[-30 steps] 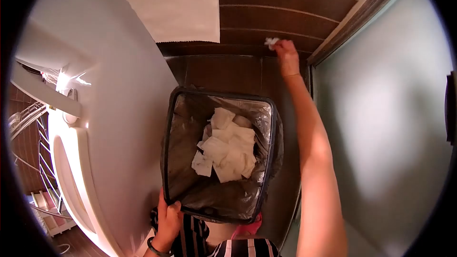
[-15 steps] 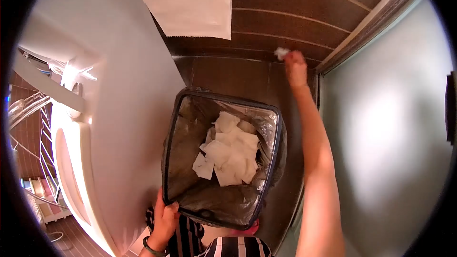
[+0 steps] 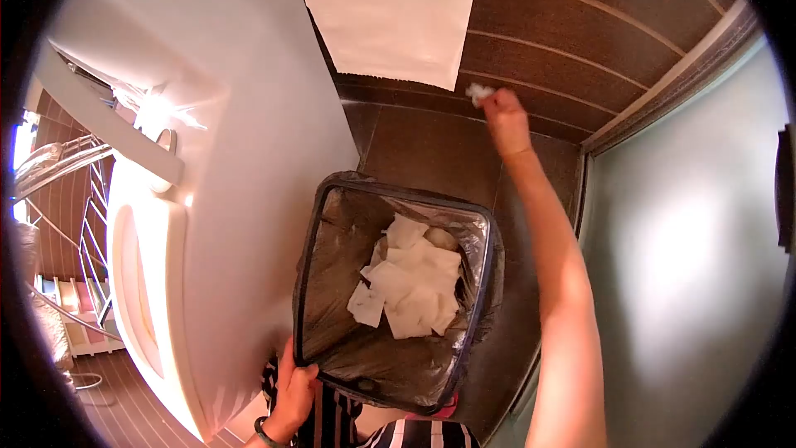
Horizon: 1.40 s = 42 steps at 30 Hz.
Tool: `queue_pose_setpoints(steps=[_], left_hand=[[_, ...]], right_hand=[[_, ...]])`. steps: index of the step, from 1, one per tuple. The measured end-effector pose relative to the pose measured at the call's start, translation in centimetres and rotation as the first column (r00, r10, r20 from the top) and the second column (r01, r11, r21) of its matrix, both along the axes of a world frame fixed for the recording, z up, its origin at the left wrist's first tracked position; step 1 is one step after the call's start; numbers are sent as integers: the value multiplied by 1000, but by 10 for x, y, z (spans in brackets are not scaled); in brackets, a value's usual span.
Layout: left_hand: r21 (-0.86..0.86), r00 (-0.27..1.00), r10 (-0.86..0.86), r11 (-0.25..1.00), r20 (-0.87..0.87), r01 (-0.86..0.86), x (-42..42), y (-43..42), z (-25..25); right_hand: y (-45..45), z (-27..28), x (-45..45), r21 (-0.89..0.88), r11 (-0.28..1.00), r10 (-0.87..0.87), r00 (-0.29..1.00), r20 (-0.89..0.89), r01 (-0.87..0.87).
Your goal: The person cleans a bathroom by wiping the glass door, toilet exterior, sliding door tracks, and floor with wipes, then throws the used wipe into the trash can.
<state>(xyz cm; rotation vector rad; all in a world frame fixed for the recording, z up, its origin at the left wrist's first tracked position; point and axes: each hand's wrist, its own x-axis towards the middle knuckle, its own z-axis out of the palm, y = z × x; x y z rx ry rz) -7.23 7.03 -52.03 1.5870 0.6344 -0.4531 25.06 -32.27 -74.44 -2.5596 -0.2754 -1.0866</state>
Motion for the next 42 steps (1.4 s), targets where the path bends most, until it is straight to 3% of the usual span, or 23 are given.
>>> queue_pose_setpoints(steps=[3,5,7,9,11,13,14,17,19,20,23,25,26,27,28,29,32,33,35,36,38,40,42], left_hand=[[-12,999,-13,1000,-30,13,0,4,2],[45,991,-9,999,-131,15,5,1,8],[99,997,-64,993,-40,67,-4,13,-13],[163,992,-124,979,23,118,-10,16,-17],[143,991,-124,983,47,116,-3,10,-8],[103,997,-81,991,-11,82,3,1,5],[75,995,-43,996,-92,50,6,-1,8],[21,997,-79,997,-3,79,0,8,-3],[-10,1000,3,1000,-10,-3,-2,5,0],[-6,1000,-10,1000,-14,10,1,4,1],[-11,998,28,1000,-52,-29,6,-8,14],[-17,994,73,997,-77,-74,1,-12,13],[197,991,-67,979,112,44,-11,-8,3],[422,935,-239,900,263,111,-20,-4,-3],[308,976,-182,941,119,138,-23,-3,-1],[312,974,-186,940,127,138,-26,-1,1],[280,993,-70,955,-99,95,-26,-1,6],[274,992,-70,957,-101,96,-28,4,6],[177,997,-12,984,74,-2,-29,8,-3],[96,993,96,990,66,-102,-28,5,-3],[139,995,74,987,66,-83,-21,2,1],[173,995,80,981,61,-89,-18,4,0],[-8,897,441,897,-30,-441,-25,10,-20]], right_hand=[[-1,-23,-3,2,1000,-6,973,-229,6],[-1,18,-2,-46,998,30,1000,7,-30],[10,82,5,83,978,-202,960,191,189],[19,153,2,190,982,-83,871,484,-12],[16,94,16,-34,970,-212,902,375,241],[26,28,10,-118,993,21,998,-58,-27],[33,-17,12,360,933,139,916,-376,6],[43,-62,1,230,972,125,934,-334,-48],[54,-80,2,414,893,35,893,-449,174],[61,-87,8,375,903,-28,901,-433,209],[83,-118,38,322,946,83,934,-349,36],[105,-117,32,221,974,154,876,-457,-56],[117,-84,15,455,870,421,764,-489,-189],[127,-116,12,292,878,477,741,-474,-379],[134,-69,-12,561,730,679,514,-525,-391],[129,-51,-18,560,729,679,520,-519,-393],[99,-51,1,953,298,904,303,-302,63],[97,-77,21,829,551,771,442,-459,-99],[96,-73,47,286,941,330,682,-653,-182],[104,-67,60,285,941,331,685,-650,-184],[127,-61,80,344,873,484,713,-507,-347],[161,-60,110,399,850,522,656,-545,-345],[186,-66,127,425,833,550,610,-571,-354]])
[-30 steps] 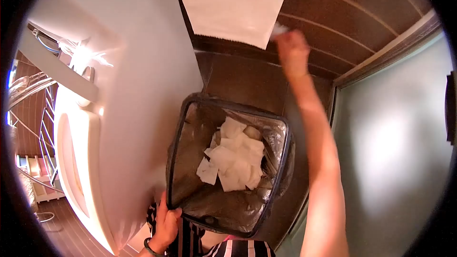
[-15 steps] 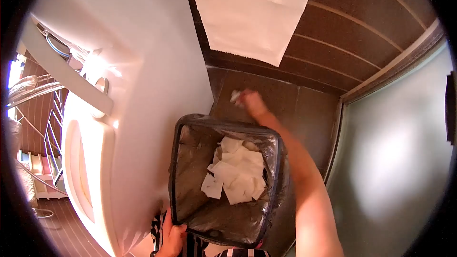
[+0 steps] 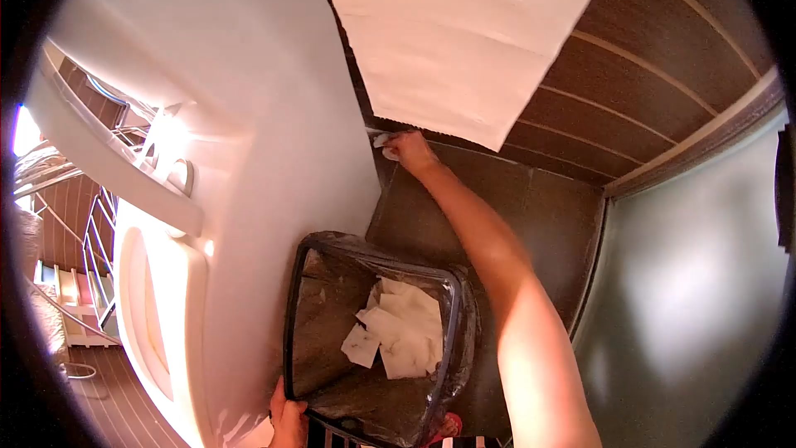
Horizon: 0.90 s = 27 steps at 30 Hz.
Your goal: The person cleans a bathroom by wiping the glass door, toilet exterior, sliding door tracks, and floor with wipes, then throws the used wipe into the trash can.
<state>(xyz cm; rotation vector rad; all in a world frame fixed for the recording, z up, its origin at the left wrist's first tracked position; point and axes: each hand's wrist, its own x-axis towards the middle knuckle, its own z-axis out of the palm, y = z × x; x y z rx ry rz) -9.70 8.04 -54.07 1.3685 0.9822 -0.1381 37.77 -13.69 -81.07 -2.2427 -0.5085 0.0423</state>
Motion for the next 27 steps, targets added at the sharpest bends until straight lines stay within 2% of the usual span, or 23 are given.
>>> queue_pose_setpoints(steps=[1,3,4,5,6,7,8,9,10,11,12,13,14,16,18,20,21,22,23,24,25,26,27], left_hand=[[3,1000,17,1000,-1,-17,2,2,-5],[-56,981,-119,990,152,129,3,9,-13],[19,992,-114,993,58,113,-1,9,-13],[24,990,-123,992,61,122,-7,14,-4],[171,944,-330,929,-12,327,-1,8,13],[291,851,-513,803,-110,521,1,3,23],[286,870,-487,824,-82,488,0,6,16],[288,872,-483,826,-81,485,-7,14,2],[199,964,-252,943,-90,265,-19,27,-16],[115,993,-7,993,-118,21,-27,35,-25],[115,993,2,993,-118,12,-26,28,-20],[109,995,-10,994,-101,21,-18,22,-12],[102,996,-23,994,-83,32,-9,13,-3],[79,997,-59,995,-41,62,13,-4,12],[61,997,-75,995,-31,77,22,-15,19],[-59,988,-138,988,74,142,26,-18,23],[-65,988,-136,988,70,141,22,-17,25],[112,950,-312,945,18,308,15,-11,25],[276,885,-461,845,-62,459,9,-7,26],[413,798,-577,693,-171,590,5,-6,28],[410,799,-575,695,-175,590,4,-7,29],[284,833,-516,783,-197,553,5,-9,30],[157,860,-457,855,-228,495,6,-10,30]], right_hand=[[10,-1,9,-118,993,12,1000,-16,-14],[25,-7,18,-228,973,31,999,-29,-36],[30,-24,21,-236,971,29,999,21,-23],[32,-43,12,-246,969,8,997,73,10],[34,-49,12,-427,902,141,978,153,-64],[36,-47,11,-583,806,284,932,225,-104],[38,-48,6,-176,979,-121,989,-85,104],[40,-44,0,-2,968,-238,920,-313,250],[43,-40,-6,147,879,-325,795,-512,454],[45,-40,-12,31,968,-227,924,-308,248],[45,-39,-17,-133,990,-65,992,-112,50],[44,-34,-24,-322,941,130,990,60,-104],[40,-28,-33,-321,942,128,990,65,-100],[19,-2,-57,-409,864,273,956,-110,-294],[1,4,-82,-398,871,290,956,-54,-287],[-5,-31,-99,-381,879,309,951,-3,-287],[-2,-85,-97,317,895,355,932,-77,-315],[1,-98,-93,628,742,381,918,-109,-234],[3,-111,-89,858,492,430,898,-96,-144],[8,-96,-81,655,715,401,911,-95,-246],[13,-76,-72,385,868,373,924,-85,-315],[19,-52,-59,77,936,349,935,-60,-344],[26,-33,-47,-239,913,334,942,-27,-330]])
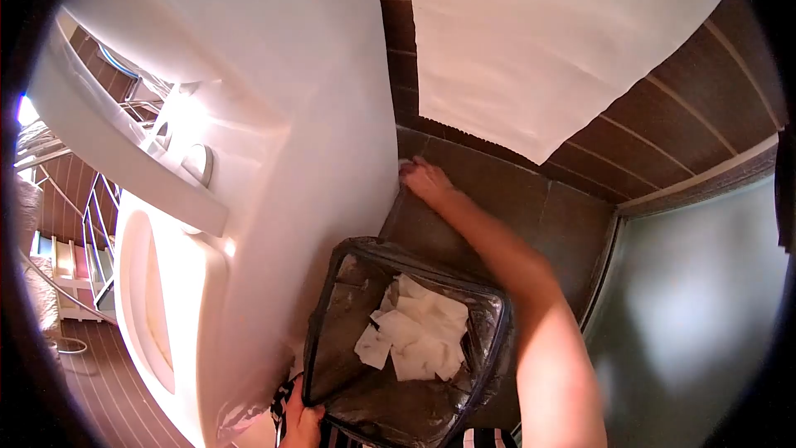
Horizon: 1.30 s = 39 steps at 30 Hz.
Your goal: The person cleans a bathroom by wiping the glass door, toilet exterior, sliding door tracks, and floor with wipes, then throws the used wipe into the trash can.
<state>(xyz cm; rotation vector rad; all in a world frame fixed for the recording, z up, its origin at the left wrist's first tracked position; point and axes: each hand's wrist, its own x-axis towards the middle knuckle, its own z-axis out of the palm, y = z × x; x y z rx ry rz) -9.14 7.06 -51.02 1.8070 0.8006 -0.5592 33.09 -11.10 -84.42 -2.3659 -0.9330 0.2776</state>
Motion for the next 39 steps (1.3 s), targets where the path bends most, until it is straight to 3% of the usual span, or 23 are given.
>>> queue_pose_setpoints(steps=[1,2,3,4,7,11,12,15,16,18,20,24,25,27,29,30,32,34,35,36,37,38,39], left_hand=[[1,1000,1,1000,2,-1,0,-1,-1],[212,972,-197,963,130,167,-1,-1,-2],[428,890,-404,857,211,288,-2,-3,-3],[425,887,-411,856,212,295,-6,3,-5],[258,955,-283,933,87,253,-26,16,-20],[188,986,153,969,63,-162,-42,19,-44],[172,987,149,973,55,-156,-39,16,-42],[-128,975,205,973,88,-193,-20,9,-26],[-138,976,202,972,83,-190,-22,9,-28],[-94,946,315,947,76,-308,-29,8,-32],[-245,960,168,963,224,-112,-11,9,-28],[-118,984,157,982,88,-146,-6,5,-14],[-82,986,157,985,52,-152,-5,5,-10],[-160,979,195,970,64,-182,6,-3,-4],[-134,960,275,954,41,-268,5,-8,-4],[-133,981,166,979,102,-152,8,-5,-4],[-144,996,59,988,65,-49,12,0,0],[-289,986,97,956,137,-54,12,-1,-10],[-410,965,169,909,201,-73,13,1,-15],[-469,973,109,883,205,0,18,4,-13],[-418,983,81,908,162,-6,16,6,-16],[-438,986,77,899,150,-4,17,4,-20],[-463,978,84,886,190,14,21,-2,-20]], right_hand=[[6,6,7,-142,990,-2,997,71,12],[12,11,15,-282,959,13,990,141,27],[17,7,20,-252,958,-67,964,258,134],[19,-1,27,-212,947,-151,917,370,241],[4,-12,30,-47,922,-313,812,493,384],[-56,5,9,-55,898,-329,750,574,437],[-76,2,2,-73,895,-323,752,575,441],[-144,3,-25,-235,874,-216,773,597,426],[-168,7,-38,-274,873,-152,760,632,403],[-206,18,-67,-253,823,-261,735,626,509],[-244,27,-89,-206,819,-322,725,609,536],[-308,24,-127,-261,720,-339,655,675,643],[-319,25,-135,-222,662,-427,603,674,716],[-329,34,-148,-190,590,-509,544,667,785],[-331,51,-167,-429,320,-577,533,619,845],[-332,54,-176,-461,310,-591,549,591,831],[-335,23,-192,-361,213,-732,393,556,908],[-312,32,-232,-651,137,-669,554,495,747],[-293,31,-262,-178,168,-863,232,450,970],[-264,46,-281,-197,151,-863,226,451,969],[-216,64,-339,44,-25,-994,-30,109,999],[-179,70,-372,233,-278,-935,-206,-289,932],[-155,64,-405,112,-150,-988,-144,-60,982]])
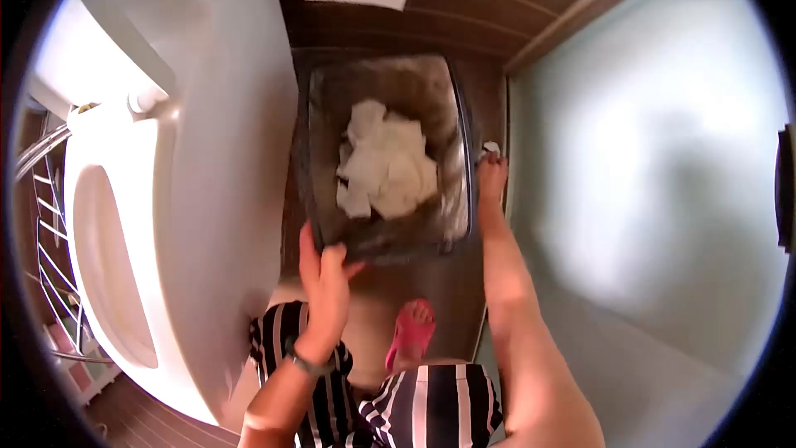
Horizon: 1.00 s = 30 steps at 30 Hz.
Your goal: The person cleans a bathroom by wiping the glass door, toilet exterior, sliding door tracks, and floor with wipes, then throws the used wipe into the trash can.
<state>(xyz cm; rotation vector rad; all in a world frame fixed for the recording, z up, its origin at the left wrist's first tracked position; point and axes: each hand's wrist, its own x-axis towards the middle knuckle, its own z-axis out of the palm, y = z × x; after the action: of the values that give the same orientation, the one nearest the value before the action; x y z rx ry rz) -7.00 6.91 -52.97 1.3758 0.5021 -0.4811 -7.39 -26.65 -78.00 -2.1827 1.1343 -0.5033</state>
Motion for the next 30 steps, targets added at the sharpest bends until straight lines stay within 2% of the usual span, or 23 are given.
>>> queue_pose_setpoints(steps=[1,3,5,7,9,11,13,15,16,17,18,19,20,21,23,25,27,28,30], left_hand=[[-72,998,-26,997,54,30,6,-6,-1],[-140,993,-18,990,114,34,6,-17,-18],[-186,994,44,982,101,-25,13,-28,-28],[-276,974,-19,958,225,82,20,-29,-53],[-278,980,-39,956,193,93,32,-39,-36],[-270,985,-52,958,161,95,25,-36,-22],[-56,954,-230,968,194,245,1,-20,-5],[-67,843,-422,881,335,468,-35,3,-10],[51,721,-548,809,424,586,-47,13,-13],[123,625,-616,752,479,647,-57,19,-10],[195,522,-669,695,530,692,-66,25,-7],[219,471,-667,682,578,698,-72,24,2],[160,500,-693,653,519,740,-77,25,6],[90,522,-724,619,452,780,-83,28,8],[54,526,-713,616,463,786,-85,34,8],[34,535,-698,623,476,781,-79,39,14],[30,583,-671,667,457,744,-77,40,17],[10,598,-646,684,475,730,-75,40,20],[6,598,-615,700,514,714,-70,42,24]], right_hand=[[25,-5,-31,-170,979,89,983,-158,-116],[74,-17,-92,-497,791,117,886,-449,-357],[122,-17,-149,-496,784,146,888,-437,-373],[171,-33,-211,-387,851,150,871,-467,-355],[197,-9,-254,-351,873,148,869,-473,-340],[218,-14,-287,-344,881,128,865,-486,-324],[227,-7,-279,-332,888,126,864,-488,-317],[237,8,-235,-160,981,-38,692,-720,-113],[230,14,-213,57,996,-3,678,-735,66],[227,0,-212,72,995,9,675,-737,65],[223,-20,-217,-84,987,64,813,-578,-136],[221,-31,-215,-277,915,167,901,-401,-293],[225,-42,-212,-188,964,94,904,-418,-187],[226,-44,-216,-181,966,94,901,-424,-185],[215,-32,-222,-187,952,131,877,-462,-240],[204,-17,-226,-229,941,87,831,-549,-249],[198,-24,-218,-215,964,88,949,-303,-158],[204,-20,-207,-203,964,105,945,-311,-174],[213,-28,-159,-170,960,191,963,-193,-224]])
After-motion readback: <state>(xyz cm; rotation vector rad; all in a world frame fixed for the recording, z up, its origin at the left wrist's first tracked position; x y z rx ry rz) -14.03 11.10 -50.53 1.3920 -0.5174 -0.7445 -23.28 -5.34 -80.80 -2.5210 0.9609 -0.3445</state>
